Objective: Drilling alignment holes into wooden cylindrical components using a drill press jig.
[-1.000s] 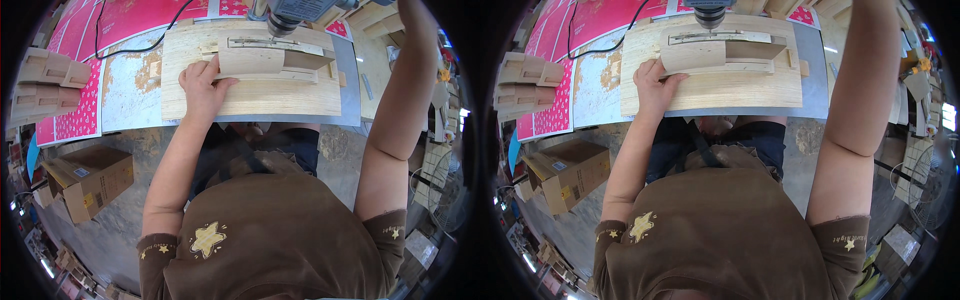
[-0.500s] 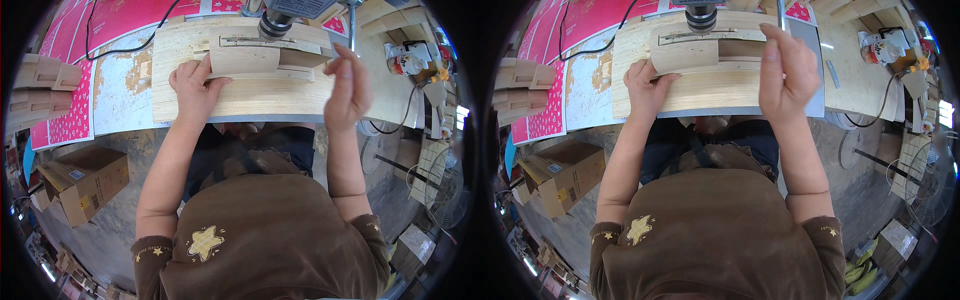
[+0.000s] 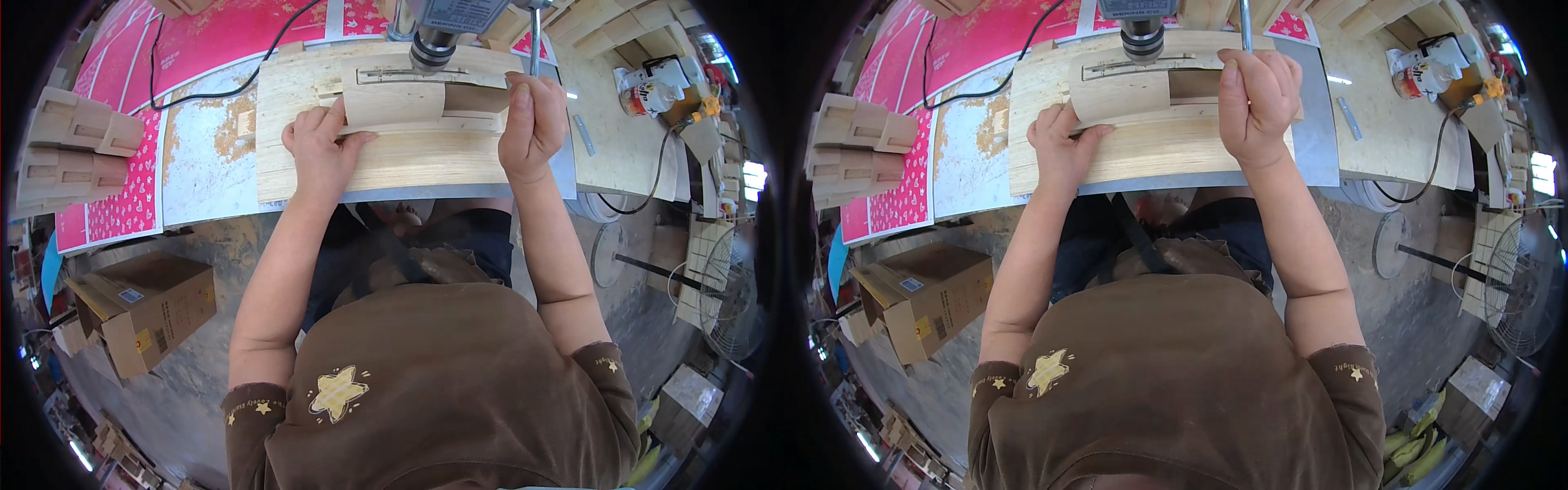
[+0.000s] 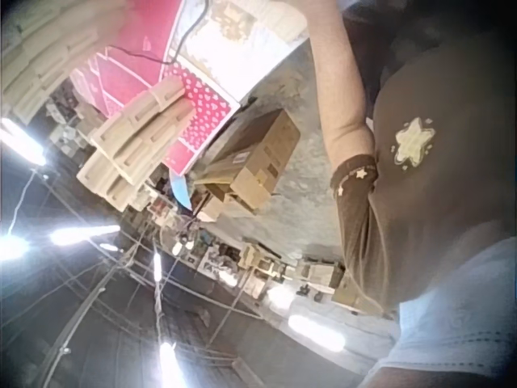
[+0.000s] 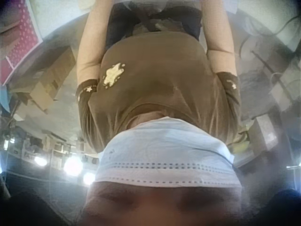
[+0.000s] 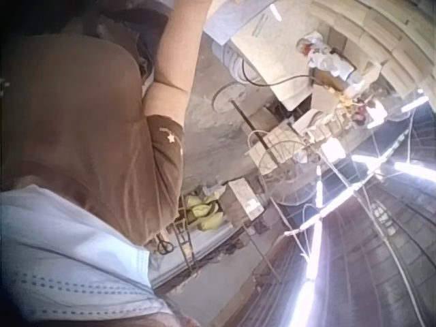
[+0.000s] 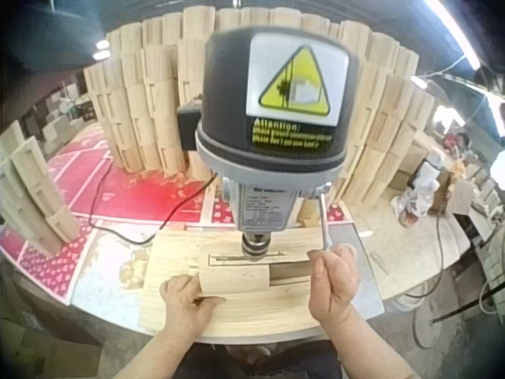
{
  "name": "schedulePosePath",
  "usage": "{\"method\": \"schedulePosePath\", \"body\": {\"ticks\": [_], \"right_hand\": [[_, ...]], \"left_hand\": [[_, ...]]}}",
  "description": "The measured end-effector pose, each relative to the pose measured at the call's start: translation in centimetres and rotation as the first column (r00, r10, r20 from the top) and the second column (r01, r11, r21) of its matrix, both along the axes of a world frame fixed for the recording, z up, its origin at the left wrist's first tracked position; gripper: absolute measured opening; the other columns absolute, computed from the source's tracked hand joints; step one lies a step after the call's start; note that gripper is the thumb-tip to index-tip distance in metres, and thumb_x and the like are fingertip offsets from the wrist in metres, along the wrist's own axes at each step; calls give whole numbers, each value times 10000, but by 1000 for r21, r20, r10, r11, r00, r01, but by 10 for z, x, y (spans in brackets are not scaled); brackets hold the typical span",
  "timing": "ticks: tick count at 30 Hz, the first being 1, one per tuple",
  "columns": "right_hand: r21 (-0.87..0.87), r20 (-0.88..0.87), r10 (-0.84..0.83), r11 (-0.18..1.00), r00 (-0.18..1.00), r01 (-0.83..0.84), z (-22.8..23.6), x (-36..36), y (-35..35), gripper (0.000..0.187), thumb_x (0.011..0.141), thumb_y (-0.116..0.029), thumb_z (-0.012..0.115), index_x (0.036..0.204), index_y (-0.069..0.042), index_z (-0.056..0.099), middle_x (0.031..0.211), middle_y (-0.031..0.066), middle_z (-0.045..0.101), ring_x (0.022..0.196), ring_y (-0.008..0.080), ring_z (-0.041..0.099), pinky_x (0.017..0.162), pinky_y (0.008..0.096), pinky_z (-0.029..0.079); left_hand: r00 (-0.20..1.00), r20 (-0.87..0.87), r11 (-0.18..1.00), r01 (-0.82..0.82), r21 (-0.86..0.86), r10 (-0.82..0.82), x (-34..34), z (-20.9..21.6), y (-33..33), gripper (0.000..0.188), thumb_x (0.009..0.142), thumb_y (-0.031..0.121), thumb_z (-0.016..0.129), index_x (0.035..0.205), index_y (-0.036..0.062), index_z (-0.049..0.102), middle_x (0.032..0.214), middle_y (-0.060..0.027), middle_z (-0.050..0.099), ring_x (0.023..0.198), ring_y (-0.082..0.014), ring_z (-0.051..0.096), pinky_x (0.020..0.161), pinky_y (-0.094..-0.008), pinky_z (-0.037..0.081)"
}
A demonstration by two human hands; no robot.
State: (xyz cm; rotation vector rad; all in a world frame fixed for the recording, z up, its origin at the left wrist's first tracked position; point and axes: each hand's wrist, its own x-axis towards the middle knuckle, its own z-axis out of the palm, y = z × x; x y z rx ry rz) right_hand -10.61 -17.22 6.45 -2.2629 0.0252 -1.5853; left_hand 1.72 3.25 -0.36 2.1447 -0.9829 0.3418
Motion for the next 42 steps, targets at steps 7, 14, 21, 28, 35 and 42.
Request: {"method": "schedulePosePath", "body": {"ticks": [7, 14, 21, 28, 35, 42], "right_hand": [[-27, -155, -211, 977, 965, 209, 142, -3, -11, 173, 872, -79, 512, 795, -4, 648, 582, 4, 505, 556, 87, 442, 548, 242, 348], [205, -350, 59, 979, 935, 15, 190, 74, -51, 337, 859, -244, 491, 810, 51, 645, 713, 120, 634, 699, 173, 557, 624, 299, 424], [125, -386, -179, 962, 905, 244, 137, -21, 10, 216, 906, -122, 499, 878, 0, 675, 575, -17, 478, 559, 51, 444, 527, 208, 322], [85, -77, -59, 994, 995, 65, 16, -2, 12, 105, 838, -40, 561, 876, 6, 646, 632, 35, 558, 563, 168, 495, 691, 292, 422], [11, 120, 67, 998, 991, -69, -6, 11, -1, 90, 809, -8, 560, 873, 9, 621, 717, 74, 583, 647, 218, 512, 784, 349, 404], [68, -60, -136, 988, 989, 140, 109, -2, -11, 129, 873, -105, 563, 900, 14, 604, 635, 32, 552, 547, 124, 488, 668, 295, 440]], "left_hand": [[999, -40, 1000, 1, 14, -1, -2, 0, -7, 566, 596, 277, 786, 1109, 92, 635, 785, 7, 561, 834, -193, 508, 836, -379, 285], [999, -26, 1000, 23, -4, -23, -14, -2, -35, 568, 622, 327, 770, 1127, 106, 630, 785, -1, 576, 835, -211, 510, 838, -397, 298], [999, -18, 999, 35, -10, -35, -14, -3, -33, 566, 619, 321, 769, 1127, 112, 630, 778, -3, 554, 825, -203, 500, 831, -388, 300], [999, 29, 999, 27, -22, -26, -15, -1, -33, 538, 625, 314, 769, 1081, 58, 641, 746, -12, 562, 797, -193, 512, 816, -359, 307], [999, 39, 999, 30, -17, -29, -16, 0, -33, 548, 624, 325, 766, 1083, 53, 639, 752, -12, 564, 800, -194, 512, 815, -356, 307], [995, -89, 999, 32, -27, -34, -15, 5, -32, 540, 604, 309, 788, 1080, 96, 648, 809, -8, 571, 838, -180, 527, 843, -367, 291]]}}
